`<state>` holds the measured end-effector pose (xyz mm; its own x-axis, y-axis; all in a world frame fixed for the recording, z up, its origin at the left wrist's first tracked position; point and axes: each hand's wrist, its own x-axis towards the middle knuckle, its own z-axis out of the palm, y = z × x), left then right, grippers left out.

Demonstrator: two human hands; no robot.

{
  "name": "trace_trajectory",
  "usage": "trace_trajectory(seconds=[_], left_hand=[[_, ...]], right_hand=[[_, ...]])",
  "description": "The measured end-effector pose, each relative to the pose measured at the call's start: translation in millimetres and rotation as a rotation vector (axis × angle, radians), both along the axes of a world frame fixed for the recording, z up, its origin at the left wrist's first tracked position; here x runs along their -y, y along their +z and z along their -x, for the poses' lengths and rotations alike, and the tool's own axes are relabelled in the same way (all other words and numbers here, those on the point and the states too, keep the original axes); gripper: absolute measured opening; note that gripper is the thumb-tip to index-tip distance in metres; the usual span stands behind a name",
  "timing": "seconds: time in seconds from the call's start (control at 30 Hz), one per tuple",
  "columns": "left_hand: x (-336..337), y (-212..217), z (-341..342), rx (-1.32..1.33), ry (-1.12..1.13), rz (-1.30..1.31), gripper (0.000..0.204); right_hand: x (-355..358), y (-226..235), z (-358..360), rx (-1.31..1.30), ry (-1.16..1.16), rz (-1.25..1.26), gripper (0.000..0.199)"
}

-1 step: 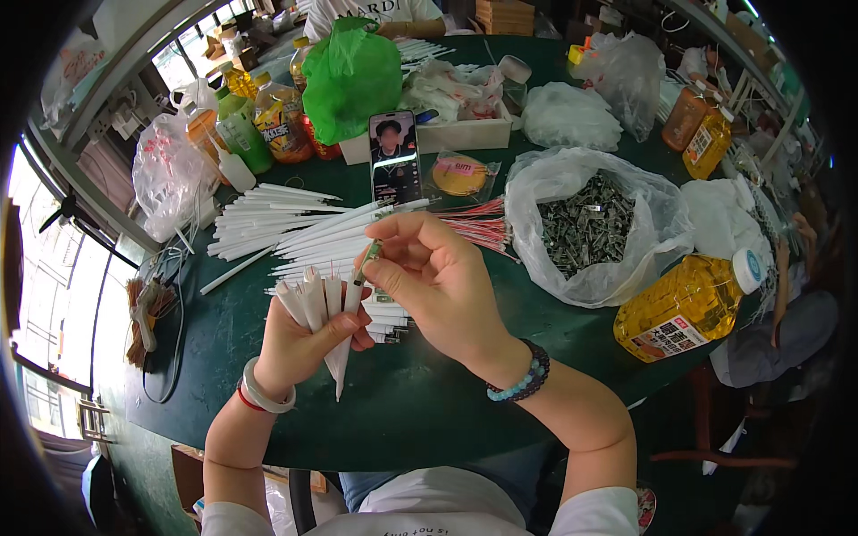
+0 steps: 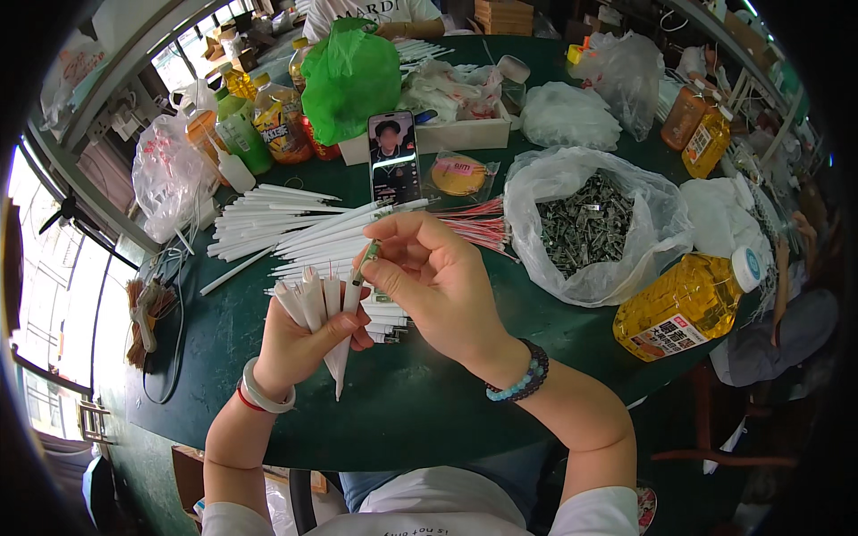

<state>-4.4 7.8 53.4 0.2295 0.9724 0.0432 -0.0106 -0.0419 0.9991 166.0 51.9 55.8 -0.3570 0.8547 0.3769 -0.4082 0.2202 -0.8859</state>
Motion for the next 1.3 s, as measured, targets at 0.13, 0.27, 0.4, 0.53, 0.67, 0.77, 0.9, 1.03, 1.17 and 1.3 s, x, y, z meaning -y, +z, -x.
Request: trace_trajectory(seconds=[0.13,0.27,0.4,0.53,0.67,0.77,0.9,1.03,1.17,1.3], left_hand=[[3,2,1,0.014,-0.010,-0.017,0.014],[3,0,0,0.016,-0.028,-0.022,0.014],[3,1,-1,-0.023,-0.023,-0.010,0.014],[4,1,-1,-0.016,-0.002,-0.009,0.014],[3,-5,2,-0.154,0.064,-0.171,0.014],[2,-8,2,-0.277,0.109,-0.339,0.015],[5,-7,2,-0.238,0.121,-0.323,0.014],[7,-6,0,-0.093,0.153,-0.157,0.014],[4,2,4,-0.370,0.210,-0.651,0.022],[5,7,7,-0.547,0.272,-0.954,0.038]], right_hand=[[3,2,2,-0.054,-0.014,-0.018,0.023],[2,-1,3,-0.078,-0.057,-0.039,0.021],[2,-1,2,0.056,-0.137,-0.157,0.021],[2,0,3,0.096,-0.170,-0.239,0.020],[4,-1,3,0.160,-0.250,-0.320,0.019],[4,-1,4,0.167,-0.275,-0.357,0.021],[2,0,-4,0.264,-0.179,-0.465,0.023],[5,-3,2,0.138,-0.124,-0.349,0.036],[7,-15,11,0.035,-0.187,-0.472,0.048],[13,-22,17,-0.090,-0.153,-0.431,0.042]])
